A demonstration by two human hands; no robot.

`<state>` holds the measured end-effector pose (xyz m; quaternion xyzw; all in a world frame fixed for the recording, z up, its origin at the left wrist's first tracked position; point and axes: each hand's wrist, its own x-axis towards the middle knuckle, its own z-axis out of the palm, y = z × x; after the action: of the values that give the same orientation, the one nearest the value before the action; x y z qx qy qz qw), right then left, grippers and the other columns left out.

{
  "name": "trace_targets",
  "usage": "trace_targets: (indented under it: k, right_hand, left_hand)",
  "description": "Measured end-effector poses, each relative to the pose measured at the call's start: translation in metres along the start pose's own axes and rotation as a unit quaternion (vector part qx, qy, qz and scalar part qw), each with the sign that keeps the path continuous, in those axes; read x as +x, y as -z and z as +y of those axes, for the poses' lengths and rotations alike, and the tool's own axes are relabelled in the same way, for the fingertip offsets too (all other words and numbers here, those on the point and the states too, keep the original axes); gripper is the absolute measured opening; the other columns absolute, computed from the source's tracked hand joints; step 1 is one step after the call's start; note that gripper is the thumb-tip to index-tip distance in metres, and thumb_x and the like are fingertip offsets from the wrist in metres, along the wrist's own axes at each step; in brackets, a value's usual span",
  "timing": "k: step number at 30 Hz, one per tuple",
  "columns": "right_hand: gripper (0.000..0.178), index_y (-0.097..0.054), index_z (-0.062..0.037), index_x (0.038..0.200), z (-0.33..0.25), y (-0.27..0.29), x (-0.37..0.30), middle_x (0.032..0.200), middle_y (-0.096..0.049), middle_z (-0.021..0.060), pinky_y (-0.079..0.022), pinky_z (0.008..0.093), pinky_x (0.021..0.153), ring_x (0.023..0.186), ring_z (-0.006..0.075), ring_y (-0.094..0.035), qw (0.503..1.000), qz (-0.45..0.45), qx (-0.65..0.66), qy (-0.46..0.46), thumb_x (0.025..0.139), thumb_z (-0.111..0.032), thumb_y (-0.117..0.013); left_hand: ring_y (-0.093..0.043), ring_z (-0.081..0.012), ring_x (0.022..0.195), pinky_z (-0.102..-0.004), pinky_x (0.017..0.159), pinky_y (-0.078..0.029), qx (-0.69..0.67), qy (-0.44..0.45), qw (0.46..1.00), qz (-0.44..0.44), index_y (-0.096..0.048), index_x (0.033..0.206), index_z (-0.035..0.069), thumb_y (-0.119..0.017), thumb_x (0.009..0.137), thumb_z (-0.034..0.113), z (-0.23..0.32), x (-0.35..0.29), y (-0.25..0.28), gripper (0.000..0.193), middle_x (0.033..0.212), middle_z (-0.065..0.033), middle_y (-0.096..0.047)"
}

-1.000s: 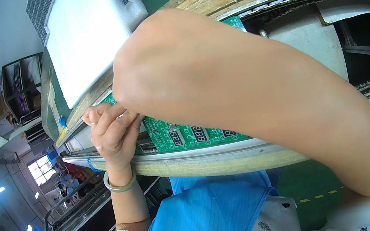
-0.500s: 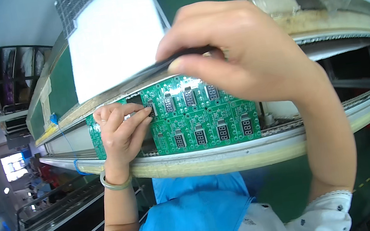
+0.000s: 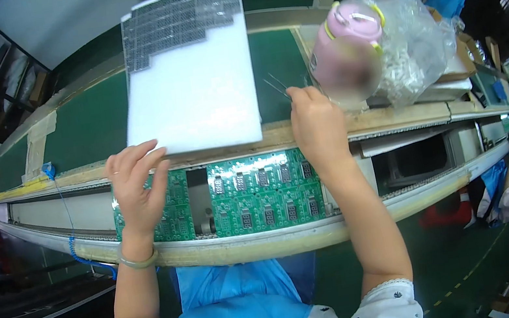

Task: The person places small rectangular electronic components onto a green circuit board using tweezers and their fingers. They repeatedly pick components from a white foam sheet, position them on the board, and press them into place.

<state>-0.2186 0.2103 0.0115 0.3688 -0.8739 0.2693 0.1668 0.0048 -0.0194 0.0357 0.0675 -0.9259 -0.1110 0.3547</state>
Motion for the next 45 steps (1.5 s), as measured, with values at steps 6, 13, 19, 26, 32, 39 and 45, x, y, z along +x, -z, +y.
trace_targets:
  k: [6,13,19,26,32,39,45]
  right_hand:
    - [0.015,-0.074,-0.0049,0.104,-0.019,-0.010,0.038,0.099,-0.071,0.0117,-0.053,0.0422,0.083,0.092,0.0326,-0.067,0.995,0.077,0.032,0.048,0.090,-0.009,-0.070]
    - [0.020,-0.074,-0.0061,0.107,-0.115,-0.048,0.115,0.106,-0.070,0.0128,-0.055,0.0409,0.085,0.096,0.0321,-0.069,0.976,-0.047,0.193,0.089,0.088,-0.012,-0.075]
    - [0.034,-0.073,-0.0066,0.114,-0.142,-0.096,0.157,0.105,-0.066,0.0119,-0.056,0.0357,0.078,0.091,0.0259,-0.068,0.984,-0.036,0.111,0.138,0.082,-0.014,-0.082]
    - [0.024,-0.077,-0.0041,0.102,-0.139,-0.098,0.167,0.098,-0.070,0.0108,-0.058,0.0405,0.074,0.085,0.0320,-0.071,0.967,-0.018,0.053,0.249,0.081,-0.016,-0.081]
    - [0.023,-0.075,-0.0046,0.106,-0.135,-0.111,0.153,0.096,-0.072,0.0068,-0.058,0.0359,0.066,0.079,0.0257,-0.071,0.928,0.112,-0.058,0.350,0.084,-0.012,-0.078]
    - [0.020,-0.076,-0.0012,0.111,-0.139,-0.103,0.134,0.100,-0.074,0.0092,-0.060,0.0318,0.072,0.083,0.0228,-0.073,0.957,0.088,0.202,0.188,0.094,-0.011,-0.074]
    - [0.028,-0.071,0.0077,0.119,-0.155,-0.041,0.073,0.111,-0.075,0.0165,-0.062,0.0348,0.086,0.099,0.0235,-0.074,0.756,-0.069,0.640,-0.117,0.102,-0.015,-0.067]
  left_hand:
    - [-0.048,-0.0328,0.141,-0.0559,0.121,-0.024,0.028,0.007,0.998,-0.059,-0.066,0.135,0.014,-0.073,0.092,0.029,-0.008,0.019,-0.025,0.047,0.150,-0.0117,-0.056]
    - [-0.044,-0.0354,0.144,-0.0600,0.120,-0.026,-0.008,0.018,0.998,-0.056,-0.063,0.140,0.017,-0.076,0.086,0.036,-0.011,0.009,-0.039,0.058,0.153,-0.0127,-0.052]
    - [-0.044,-0.0344,0.144,-0.0601,0.120,-0.026,-0.030,0.017,0.999,-0.041,-0.063,0.140,0.017,-0.078,0.084,0.035,-0.013,0.008,-0.042,0.060,0.151,-0.0124,-0.053]
    - [-0.046,-0.0352,0.142,-0.0599,0.119,-0.029,-0.059,0.027,0.998,-0.014,-0.061,0.139,0.014,-0.080,0.082,0.033,-0.016,0.002,-0.040,0.063,0.148,-0.0147,-0.055]
    - [-0.046,-0.0350,0.141,-0.0594,0.119,-0.030,-0.063,0.030,0.998,0.007,-0.064,0.136,0.012,-0.081,0.081,0.033,-0.016,0.000,-0.045,0.061,0.147,-0.0152,-0.056]
    - [-0.046,-0.0348,0.142,-0.0598,0.119,-0.029,-0.065,0.021,0.998,0.010,-0.065,0.135,0.012,-0.080,0.082,0.035,-0.018,0.002,-0.043,0.060,0.147,-0.0152,-0.057]
    - [-0.051,-0.0371,0.136,-0.0532,0.116,-0.038,-0.165,0.018,0.983,0.082,-0.069,0.128,0.009,-0.078,0.085,0.030,-0.015,0.008,-0.036,0.049,0.139,-0.0155,-0.062]
